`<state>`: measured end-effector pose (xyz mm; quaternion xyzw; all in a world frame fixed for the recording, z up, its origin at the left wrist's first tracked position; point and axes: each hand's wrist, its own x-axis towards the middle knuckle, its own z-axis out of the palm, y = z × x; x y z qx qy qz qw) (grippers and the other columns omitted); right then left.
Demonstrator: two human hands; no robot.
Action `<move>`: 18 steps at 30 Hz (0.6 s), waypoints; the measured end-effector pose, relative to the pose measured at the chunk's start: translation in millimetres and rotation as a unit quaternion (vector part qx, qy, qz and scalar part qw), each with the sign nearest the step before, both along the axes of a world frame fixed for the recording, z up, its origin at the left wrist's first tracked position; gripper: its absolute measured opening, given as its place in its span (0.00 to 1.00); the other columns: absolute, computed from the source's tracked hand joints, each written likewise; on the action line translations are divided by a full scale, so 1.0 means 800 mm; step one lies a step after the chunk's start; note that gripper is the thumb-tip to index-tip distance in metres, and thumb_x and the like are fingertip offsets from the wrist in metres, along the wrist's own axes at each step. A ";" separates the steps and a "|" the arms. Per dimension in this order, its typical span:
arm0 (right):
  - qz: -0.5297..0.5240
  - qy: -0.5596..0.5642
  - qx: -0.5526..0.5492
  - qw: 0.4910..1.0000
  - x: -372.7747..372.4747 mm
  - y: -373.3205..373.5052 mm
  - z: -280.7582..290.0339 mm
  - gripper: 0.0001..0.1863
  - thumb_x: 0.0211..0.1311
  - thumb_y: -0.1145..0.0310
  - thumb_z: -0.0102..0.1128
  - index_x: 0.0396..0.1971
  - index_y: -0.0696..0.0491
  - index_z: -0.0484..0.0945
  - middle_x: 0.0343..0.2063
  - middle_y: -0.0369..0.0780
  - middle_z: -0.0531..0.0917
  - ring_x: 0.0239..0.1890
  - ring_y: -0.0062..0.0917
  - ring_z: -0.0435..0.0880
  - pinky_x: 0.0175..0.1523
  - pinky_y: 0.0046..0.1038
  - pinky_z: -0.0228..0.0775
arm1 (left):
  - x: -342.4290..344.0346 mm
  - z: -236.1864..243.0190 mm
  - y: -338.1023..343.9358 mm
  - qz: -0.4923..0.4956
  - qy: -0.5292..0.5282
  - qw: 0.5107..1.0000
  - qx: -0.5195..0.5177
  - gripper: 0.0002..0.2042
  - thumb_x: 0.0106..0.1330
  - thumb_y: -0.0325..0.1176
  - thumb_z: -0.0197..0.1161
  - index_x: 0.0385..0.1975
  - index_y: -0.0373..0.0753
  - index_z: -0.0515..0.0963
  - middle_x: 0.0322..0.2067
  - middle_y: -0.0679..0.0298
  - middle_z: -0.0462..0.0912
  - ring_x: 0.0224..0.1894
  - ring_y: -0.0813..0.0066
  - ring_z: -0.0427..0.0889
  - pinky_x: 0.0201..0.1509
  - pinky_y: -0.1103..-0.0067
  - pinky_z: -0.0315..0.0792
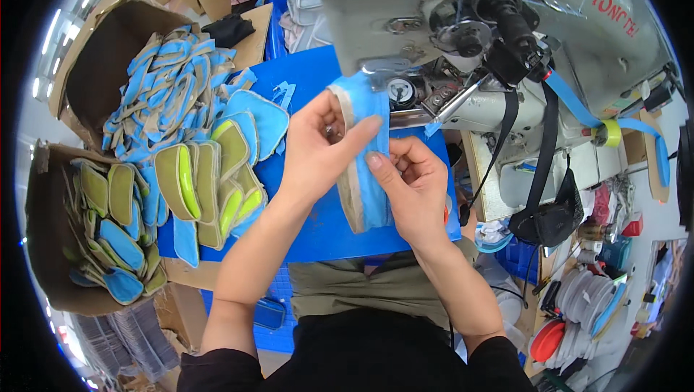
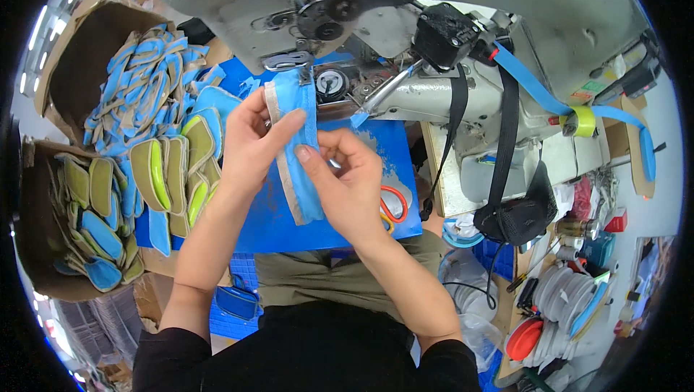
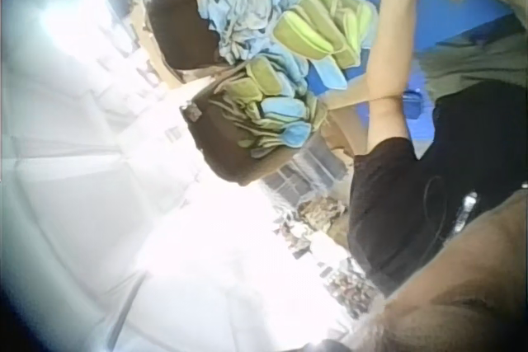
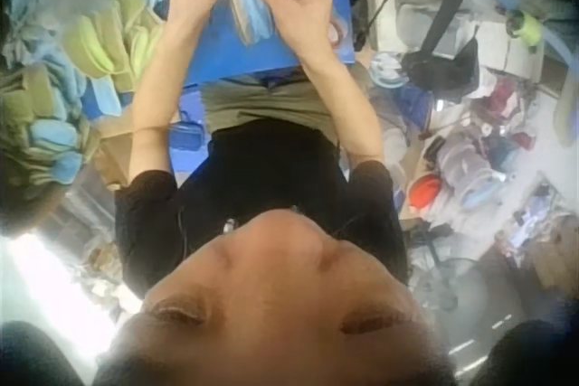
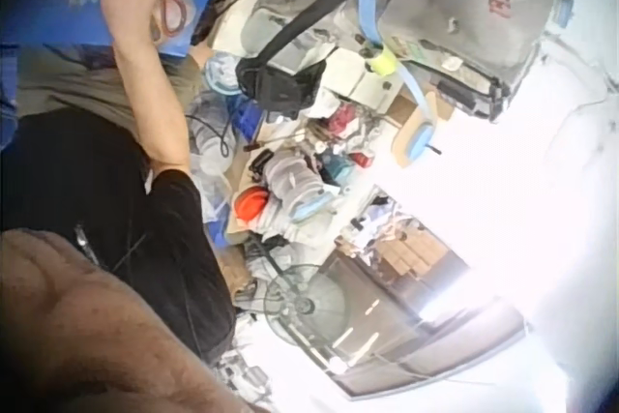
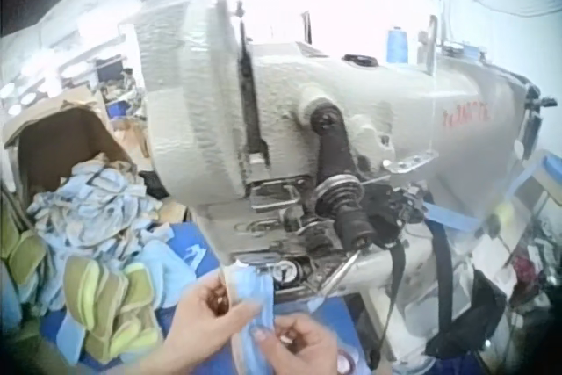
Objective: The person aligns a blue fabric piece onto a beige insole and sews the edges using a sewing machine. They repeatedly trim excess thread with scissors and inspect the seam before continuing to sew the next insole.
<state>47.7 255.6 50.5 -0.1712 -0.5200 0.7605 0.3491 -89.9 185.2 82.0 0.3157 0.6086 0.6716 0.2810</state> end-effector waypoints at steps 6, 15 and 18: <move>0.005 0.000 -0.027 1.000 0.004 0.000 0.001 0.08 0.67 0.76 0.69 0.43 0.60 0.81 0.30 0.30 0.81 0.32 0.09 0.78 0.34 0.14 0.70 | 0.003 0.010 0.007 -0.018 -0.002 1.000 -0.003 0.17 0.62 0.26 0.74 0.50 0.34 0.80 0.40 0.66 0.87 0.40 0.83 0.84 0.47 0.81 0.78; 0.010 0.004 -0.026 1.000 0.004 -0.002 0.006 0.10 0.69 0.74 0.68 0.45 0.61 0.81 0.29 0.31 0.83 0.30 0.09 0.79 0.34 0.14 0.70 | 0.005 0.012 0.007 -0.018 0.015 1.000 0.017 0.14 0.61 0.27 0.73 0.45 0.36 0.78 0.37 0.67 0.87 0.38 0.85 0.83 0.44 0.82 0.76; 0.006 0.003 -0.024 1.000 0.003 -0.002 0.009 0.11 0.69 0.73 0.68 0.46 0.61 0.82 0.30 0.33 0.85 0.31 0.10 0.80 0.35 0.15 0.71 | 0.004 0.016 0.007 -0.020 0.014 1.000 0.013 0.14 0.61 0.27 0.72 0.45 0.36 0.78 0.37 0.67 0.86 0.38 0.85 0.83 0.44 0.82 0.77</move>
